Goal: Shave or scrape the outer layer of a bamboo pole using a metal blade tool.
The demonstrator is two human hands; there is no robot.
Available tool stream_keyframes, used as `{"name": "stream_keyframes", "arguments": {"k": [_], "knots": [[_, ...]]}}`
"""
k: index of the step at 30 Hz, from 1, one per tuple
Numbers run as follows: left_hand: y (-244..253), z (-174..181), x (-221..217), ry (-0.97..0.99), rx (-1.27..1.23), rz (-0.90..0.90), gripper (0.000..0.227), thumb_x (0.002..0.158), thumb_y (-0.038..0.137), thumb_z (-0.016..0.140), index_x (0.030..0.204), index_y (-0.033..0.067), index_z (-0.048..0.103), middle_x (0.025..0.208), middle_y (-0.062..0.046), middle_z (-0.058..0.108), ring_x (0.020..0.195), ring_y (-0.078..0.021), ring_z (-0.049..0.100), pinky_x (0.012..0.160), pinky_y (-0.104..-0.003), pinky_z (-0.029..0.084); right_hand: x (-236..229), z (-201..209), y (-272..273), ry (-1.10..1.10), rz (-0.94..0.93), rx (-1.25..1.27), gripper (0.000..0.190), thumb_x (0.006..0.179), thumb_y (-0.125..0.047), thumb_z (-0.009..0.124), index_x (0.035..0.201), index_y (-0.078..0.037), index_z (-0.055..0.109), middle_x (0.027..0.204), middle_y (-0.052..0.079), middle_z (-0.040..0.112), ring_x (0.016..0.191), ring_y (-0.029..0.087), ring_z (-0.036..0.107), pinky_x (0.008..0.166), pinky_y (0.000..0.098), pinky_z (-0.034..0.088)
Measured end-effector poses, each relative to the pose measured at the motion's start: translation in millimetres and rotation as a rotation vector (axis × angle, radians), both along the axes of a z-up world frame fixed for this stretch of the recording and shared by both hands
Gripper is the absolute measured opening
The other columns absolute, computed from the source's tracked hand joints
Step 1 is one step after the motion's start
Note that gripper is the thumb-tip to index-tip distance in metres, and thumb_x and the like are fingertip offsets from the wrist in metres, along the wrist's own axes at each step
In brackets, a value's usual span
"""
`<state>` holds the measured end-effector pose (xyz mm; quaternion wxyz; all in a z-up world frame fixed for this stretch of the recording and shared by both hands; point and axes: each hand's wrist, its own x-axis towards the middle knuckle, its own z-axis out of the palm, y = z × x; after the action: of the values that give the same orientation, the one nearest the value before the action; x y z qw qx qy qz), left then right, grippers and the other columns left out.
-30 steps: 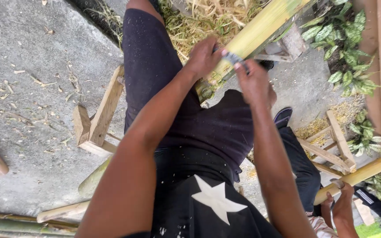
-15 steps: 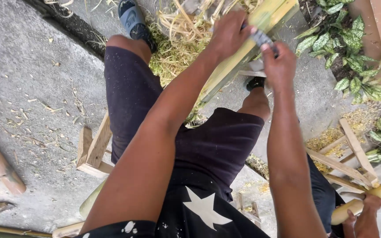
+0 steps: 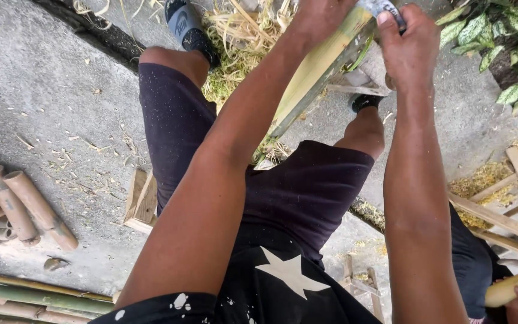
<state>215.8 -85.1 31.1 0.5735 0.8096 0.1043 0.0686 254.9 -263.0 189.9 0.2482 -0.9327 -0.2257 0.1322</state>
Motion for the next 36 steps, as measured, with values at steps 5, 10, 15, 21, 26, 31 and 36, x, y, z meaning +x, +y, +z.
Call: {"name": "stream_keyframes", "arguments": {"k": [5, 10, 15, 21, 26, 31, 36], "knots": [[20, 40, -50, 0.032, 0.039, 0.091, 0.030, 0.097, 0.036, 0.068, 0.096, 0.0067, 0.072, 0.075, -0.012, 0.073, 0.070, -0.0266, 0.073, 0.066, -0.043, 0.055, -46, 8, 21, 0.095, -0.043, -0.023, 0.023, 0.106, -0.024, 0.072, 0.092, -0.007, 0.065, 0.076, 0.002, 0.062, 0.065, 0.014, 0.055, 0.057, 0.0353, 0.043], [33, 66, -101, -0.011, 0.068, 0.103, 0.044, 0.095, 0.051, 0.068, 0.093, 0.0092, 0.057, 0.079, -0.008, 0.062, 0.076, -0.0265, 0.062, 0.069, -0.046, 0.047, -91, 17, 36, 0.266, -0.183, -0.149, 0.033, 0.106, -0.038, 0.070, 0.089, -0.010, 0.064, 0.070, 0.000, 0.060, 0.057, 0.014, 0.052, 0.051, 0.0373, 0.041], [38, 77, -149, 0.103, 0.044, 0.037, 0.045, 0.097, 0.052, 0.068, 0.089, 0.0095, 0.056, 0.077, -0.008, 0.059, 0.076, -0.0262, 0.058, 0.072, -0.046, 0.045, -141, 15, 33, 0.215, -0.119, -0.079, 0.034, 0.106, -0.036, 0.070, 0.094, -0.005, 0.066, 0.071, 0.007, 0.061, 0.063, 0.018, 0.056, 0.057, 0.0374, 0.044], [49, 86, -229, 0.236, 0.000, -0.058, 0.039, 0.097, 0.046, 0.067, 0.092, 0.0077, 0.058, 0.083, -0.010, 0.062, 0.084, -0.0282, 0.060, 0.080, -0.048, 0.044, -221, 13, 35, 0.198, -0.091, -0.055, 0.037, 0.104, -0.037, 0.070, 0.097, -0.001, 0.065, 0.075, 0.016, 0.063, 0.066, 0.027, 0.061, 0.063, 0.0419, 0.048], [52, 94, -268, 0.323, -0.023, -0.113, 0.036, 0.094, 0.042, 0.070, 0.095, 0.0070, 0.060, 0.089, -0.013, 0.064, 0.091, -0.0313, 0.060, 0.085, -0.051, 0.040, -262, 16, 35, 0.268, -0.112, -0.024, 0.036, 0.102, -0.037, 0.069, 0.097, -0.002, 0.066, 0.072, 0.017, 0.063, 0.065, 0.029, 0.063, 0.065, 0.0415, 0.051], [51, 94, -238, 0.248, -0.060, -0.095, 0.034, 0.098, 0.039, 0.068, 0.095, 0.0069, 0.058, 0.090, -0.012, 0.062, 0.090, -0.0313, 0.060, 0.087, -0.048, 0.040, -233, -1, 25, 0.176, -0.086, -0.001, 0.033, 0.105, -0.031, 0.069, 0.095, 0.000, 0.064, 0.074, 0.016, 0.057, 0.066, 0.024, 0.055, 0.064, 0.0402, 0.049], [51, 74, -212, 0.066, 0.060, -0.039, 0.039, 0.097, 0.042, 0.072, 0.095, 0.0064, 0.056, 0.090, -0.011, 0.061, 0.089, -0.0320, 0.057, 0.078, -0.047, 0.038, -216, 6, 37, 0.179, -0.154, 0.046, 0.032, 0.105, -0.031, 0.069, 0.096, -0.001, 0.063, 0.073, 0.012, 0.059, 0.065, 0.020, 0.054, 0.063, 0.0390, 0.047]]}}
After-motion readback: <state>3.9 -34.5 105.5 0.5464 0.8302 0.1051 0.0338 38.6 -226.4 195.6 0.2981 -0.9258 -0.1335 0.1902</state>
